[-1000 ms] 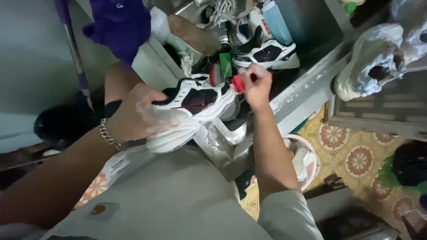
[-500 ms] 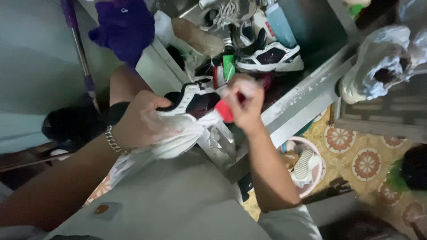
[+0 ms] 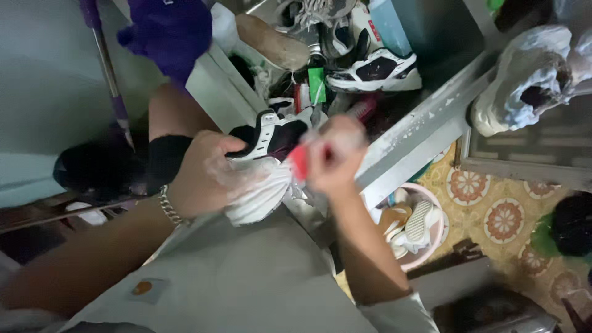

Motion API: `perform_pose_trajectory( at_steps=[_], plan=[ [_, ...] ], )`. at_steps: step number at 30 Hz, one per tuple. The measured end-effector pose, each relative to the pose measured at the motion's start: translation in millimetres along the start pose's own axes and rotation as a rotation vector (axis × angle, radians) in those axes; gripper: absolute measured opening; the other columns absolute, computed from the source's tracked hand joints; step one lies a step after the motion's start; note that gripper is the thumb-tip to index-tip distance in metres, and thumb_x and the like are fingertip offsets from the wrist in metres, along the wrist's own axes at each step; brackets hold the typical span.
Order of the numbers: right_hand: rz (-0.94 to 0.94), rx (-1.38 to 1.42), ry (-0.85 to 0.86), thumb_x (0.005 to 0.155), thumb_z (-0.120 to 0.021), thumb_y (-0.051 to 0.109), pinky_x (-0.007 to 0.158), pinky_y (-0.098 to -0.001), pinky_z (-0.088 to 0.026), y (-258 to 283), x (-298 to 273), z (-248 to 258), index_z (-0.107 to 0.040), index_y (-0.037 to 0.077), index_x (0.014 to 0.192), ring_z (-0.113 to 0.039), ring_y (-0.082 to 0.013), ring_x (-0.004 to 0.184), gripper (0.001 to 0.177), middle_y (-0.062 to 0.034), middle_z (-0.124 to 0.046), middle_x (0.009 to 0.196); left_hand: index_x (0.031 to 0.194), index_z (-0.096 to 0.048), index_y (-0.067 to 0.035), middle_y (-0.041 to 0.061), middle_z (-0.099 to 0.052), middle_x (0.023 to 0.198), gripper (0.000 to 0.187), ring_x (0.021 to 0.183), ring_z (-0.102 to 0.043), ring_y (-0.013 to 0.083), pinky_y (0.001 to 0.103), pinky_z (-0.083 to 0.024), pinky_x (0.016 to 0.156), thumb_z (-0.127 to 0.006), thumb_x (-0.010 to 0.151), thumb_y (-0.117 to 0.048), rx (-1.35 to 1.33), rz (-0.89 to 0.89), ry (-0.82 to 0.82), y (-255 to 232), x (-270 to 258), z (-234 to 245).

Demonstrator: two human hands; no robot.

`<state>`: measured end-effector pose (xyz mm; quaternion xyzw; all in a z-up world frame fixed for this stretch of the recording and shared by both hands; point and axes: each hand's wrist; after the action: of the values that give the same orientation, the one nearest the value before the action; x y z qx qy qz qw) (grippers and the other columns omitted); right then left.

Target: The person cleans a pair of black and white sneakers by scrubbing the outer surfaces and inside the tongue with brushes and a soapy cleaning solution near a sink.

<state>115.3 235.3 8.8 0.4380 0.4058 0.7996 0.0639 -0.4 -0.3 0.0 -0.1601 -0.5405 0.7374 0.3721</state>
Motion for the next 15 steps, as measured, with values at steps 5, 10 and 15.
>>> perform_pose_trajectory(
  at_steps=[5,10,15],
  plan=[
    [0.061,0.048,0.017,0.116,-0.081,0.009,0.065,-0.0529,-0.046,-62,-10,31,-0.058,0.008,0.08,-0.057,-0.0434,0.059,0.043,-0.0154,-0.061,0.069,0.069,-0.066,0.001,0.005,-0.05,0.056,0.062,0.061,-0.056,0.0162,0.019,-0.051,0.082,-0.108,0.087,-0.042,-0.037,-0.012,0.014,-5,-3,-2],
    [0.005,0.04,0.001,0.11,-0.084,0.009,0.063,-0.052,-0.048,8,-9,8,-0.057,0.011,0.073,-0.058,-0.0392,0.056,0.045,-0.0101,-0.061,0.065,0.071,-0.067,0.002,0.006,-0.054,0.06,0.06,0.065,-0.059,0.0161,0.019,-0.051,0.084,-0.106,0.089,-0.04,-0.079,-0.019,0.017,-9,-11,-7],
    [-0.058,0.007,-0.067,0.12,-0.074,0.001,0.067,-0.0525,-0.046,-50,-35,38,-0.054,0.004,0.084,-0.053,-0.0422,0.06,0.041,-0.0188,-0.057,0.069,0.075,-0.069,0.004,0.007,-0.058,0.064,0.057,0.07,-0.063,0.016,0.019,-0.051,0.087,-0.103,0.092,-0.039,-0.146,-0.021,0.03,-11,-17,-14]
  ],
)
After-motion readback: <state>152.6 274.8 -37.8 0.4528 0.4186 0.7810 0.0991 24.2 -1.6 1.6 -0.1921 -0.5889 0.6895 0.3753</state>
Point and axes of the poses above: each hand's wrist, its own x-axis towards the middle knuckle, its own z-axis out of the back of the hand, y = z × x
